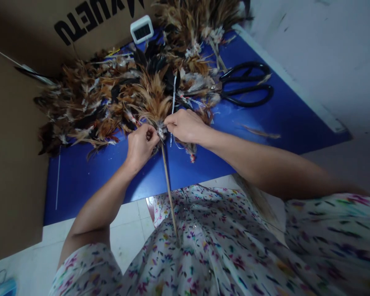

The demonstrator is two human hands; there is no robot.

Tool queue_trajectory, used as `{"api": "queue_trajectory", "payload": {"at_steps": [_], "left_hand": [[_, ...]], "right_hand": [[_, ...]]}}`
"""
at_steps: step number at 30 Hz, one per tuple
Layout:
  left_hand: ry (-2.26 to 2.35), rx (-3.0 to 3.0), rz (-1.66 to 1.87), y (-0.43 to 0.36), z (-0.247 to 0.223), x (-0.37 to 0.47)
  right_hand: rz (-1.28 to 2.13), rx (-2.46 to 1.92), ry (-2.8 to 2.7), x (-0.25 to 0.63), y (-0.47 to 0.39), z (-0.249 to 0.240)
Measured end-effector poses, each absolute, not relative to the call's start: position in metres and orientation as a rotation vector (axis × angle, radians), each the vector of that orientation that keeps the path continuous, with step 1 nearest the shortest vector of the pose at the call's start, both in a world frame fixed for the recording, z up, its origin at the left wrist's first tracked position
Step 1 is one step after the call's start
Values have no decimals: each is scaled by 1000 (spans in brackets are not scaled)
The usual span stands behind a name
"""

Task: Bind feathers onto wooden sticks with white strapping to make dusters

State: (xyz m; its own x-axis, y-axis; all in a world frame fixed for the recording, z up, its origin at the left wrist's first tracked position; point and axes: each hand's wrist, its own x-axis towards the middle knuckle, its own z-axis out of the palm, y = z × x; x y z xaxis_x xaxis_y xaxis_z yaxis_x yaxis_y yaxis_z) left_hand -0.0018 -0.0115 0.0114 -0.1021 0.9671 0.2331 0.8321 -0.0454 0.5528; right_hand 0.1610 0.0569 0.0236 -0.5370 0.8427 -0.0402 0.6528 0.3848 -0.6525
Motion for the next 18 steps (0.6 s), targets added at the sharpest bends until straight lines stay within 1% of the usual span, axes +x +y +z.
{"api": "queue_trajectory", "payload": {"at_steps": [4, 9, 15, 18], "left_hand": [[1827, 1531, 982, -9, 12, -6], [1608, 1091, 1080, -7, 17, -7], [1417, 914, 1239, -8, 30, -4], [1332, 873, 1271, -10, 37, -5]], "right_hand": [[926, -1313, -2377, 163, 57, 29], [1079, -1210, -2315, 165, 60, 28], [1309, -919, -2105, 161, 62, 20], [1313, -779, -2029, 160, 61, 20]]}}
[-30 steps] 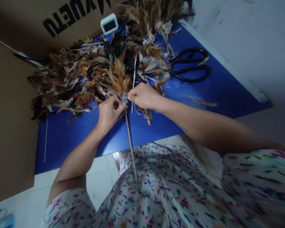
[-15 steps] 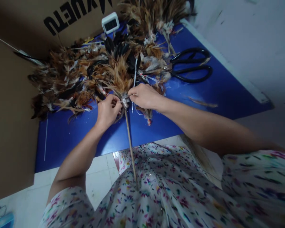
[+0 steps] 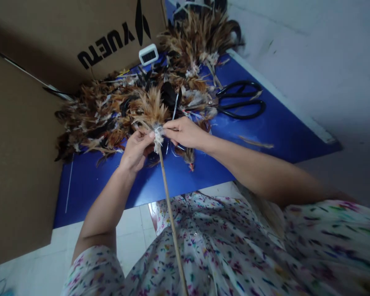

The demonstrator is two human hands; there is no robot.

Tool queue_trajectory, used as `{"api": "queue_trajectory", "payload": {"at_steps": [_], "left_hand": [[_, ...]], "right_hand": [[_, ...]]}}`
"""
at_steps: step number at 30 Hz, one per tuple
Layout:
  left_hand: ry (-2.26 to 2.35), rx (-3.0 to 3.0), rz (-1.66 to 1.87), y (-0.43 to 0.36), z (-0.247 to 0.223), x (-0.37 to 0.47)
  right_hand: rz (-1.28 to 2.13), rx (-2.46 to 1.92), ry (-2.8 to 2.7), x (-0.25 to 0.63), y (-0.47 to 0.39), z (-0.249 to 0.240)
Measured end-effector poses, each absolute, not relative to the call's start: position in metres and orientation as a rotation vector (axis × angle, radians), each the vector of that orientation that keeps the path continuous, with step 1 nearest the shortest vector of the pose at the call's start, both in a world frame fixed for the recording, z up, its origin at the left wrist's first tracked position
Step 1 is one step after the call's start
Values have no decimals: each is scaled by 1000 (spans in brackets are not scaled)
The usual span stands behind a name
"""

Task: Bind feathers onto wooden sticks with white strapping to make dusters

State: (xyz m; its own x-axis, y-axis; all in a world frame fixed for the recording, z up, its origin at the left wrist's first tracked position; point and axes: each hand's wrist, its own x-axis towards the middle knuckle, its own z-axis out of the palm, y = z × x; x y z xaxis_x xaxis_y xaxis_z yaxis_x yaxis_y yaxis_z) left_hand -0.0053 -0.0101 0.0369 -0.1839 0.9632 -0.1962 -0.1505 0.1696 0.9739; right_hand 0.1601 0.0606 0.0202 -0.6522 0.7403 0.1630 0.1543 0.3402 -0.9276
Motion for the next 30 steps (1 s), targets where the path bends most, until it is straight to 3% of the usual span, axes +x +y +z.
{"api": "queue_trajectory", "payload": {"at_steps": [7, 20, 24, 30], "left_hand": [[1325, 780, 1047, -18, 49, -5], [1419, 882, 1434, -9, 99, -4], [1418, 924, 1526, -2, 110, -23], [1313, 1046, 1549, -3, 100, -43]], "right_hand": [[1161, -653, -2051, 157, 53, 22], [1007, -531, -1944, 161, 56, 36], [695, -772, -2067, 185, 75, 49], [44, -1611, -2512, 265, 106, 51]]}}
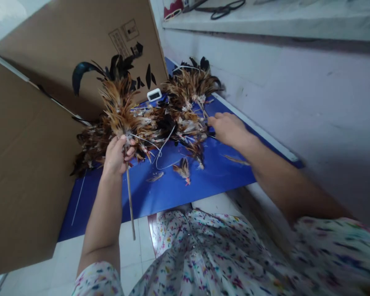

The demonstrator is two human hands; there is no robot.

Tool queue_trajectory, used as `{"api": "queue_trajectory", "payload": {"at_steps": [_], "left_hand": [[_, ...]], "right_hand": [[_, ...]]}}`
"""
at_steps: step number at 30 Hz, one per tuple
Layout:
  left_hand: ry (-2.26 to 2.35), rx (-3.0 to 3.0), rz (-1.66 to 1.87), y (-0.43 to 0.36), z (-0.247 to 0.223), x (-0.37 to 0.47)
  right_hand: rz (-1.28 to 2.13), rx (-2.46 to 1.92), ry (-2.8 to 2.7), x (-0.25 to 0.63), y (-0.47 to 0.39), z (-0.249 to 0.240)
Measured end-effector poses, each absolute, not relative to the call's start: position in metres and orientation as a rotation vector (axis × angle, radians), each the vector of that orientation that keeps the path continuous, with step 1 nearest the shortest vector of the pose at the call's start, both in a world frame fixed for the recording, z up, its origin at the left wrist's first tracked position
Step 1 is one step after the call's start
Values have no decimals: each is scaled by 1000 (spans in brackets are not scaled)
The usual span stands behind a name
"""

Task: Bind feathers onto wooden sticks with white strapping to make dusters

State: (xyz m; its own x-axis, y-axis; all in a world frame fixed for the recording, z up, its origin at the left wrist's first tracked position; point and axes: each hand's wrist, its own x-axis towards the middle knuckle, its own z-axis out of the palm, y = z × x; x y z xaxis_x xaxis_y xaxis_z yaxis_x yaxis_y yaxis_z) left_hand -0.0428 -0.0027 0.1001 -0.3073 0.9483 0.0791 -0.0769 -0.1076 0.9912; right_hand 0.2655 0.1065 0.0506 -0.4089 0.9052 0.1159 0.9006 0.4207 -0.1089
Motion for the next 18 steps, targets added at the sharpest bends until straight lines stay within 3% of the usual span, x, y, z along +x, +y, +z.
{"api": "queue_trajectory", "payload": {"at_steps": [4, 9, 14, 18], "left_hand": [[1285, 1020, 1558, -1, 88, -47], [1236, 952, 1607, 4, 74, -50], [1213, 918, 1672, 4, 61, -54], [1234, 860, 1719, 2, 58, -57]], "right_hand": [[-42, -1742, -2781, 296, 124, 41], [-172, -1598, -2929, 300, 126, 54], [-271, -1597, -2867, 309, 109, 80], [-308, -1853, -2769, 328, 97, 92]]}}
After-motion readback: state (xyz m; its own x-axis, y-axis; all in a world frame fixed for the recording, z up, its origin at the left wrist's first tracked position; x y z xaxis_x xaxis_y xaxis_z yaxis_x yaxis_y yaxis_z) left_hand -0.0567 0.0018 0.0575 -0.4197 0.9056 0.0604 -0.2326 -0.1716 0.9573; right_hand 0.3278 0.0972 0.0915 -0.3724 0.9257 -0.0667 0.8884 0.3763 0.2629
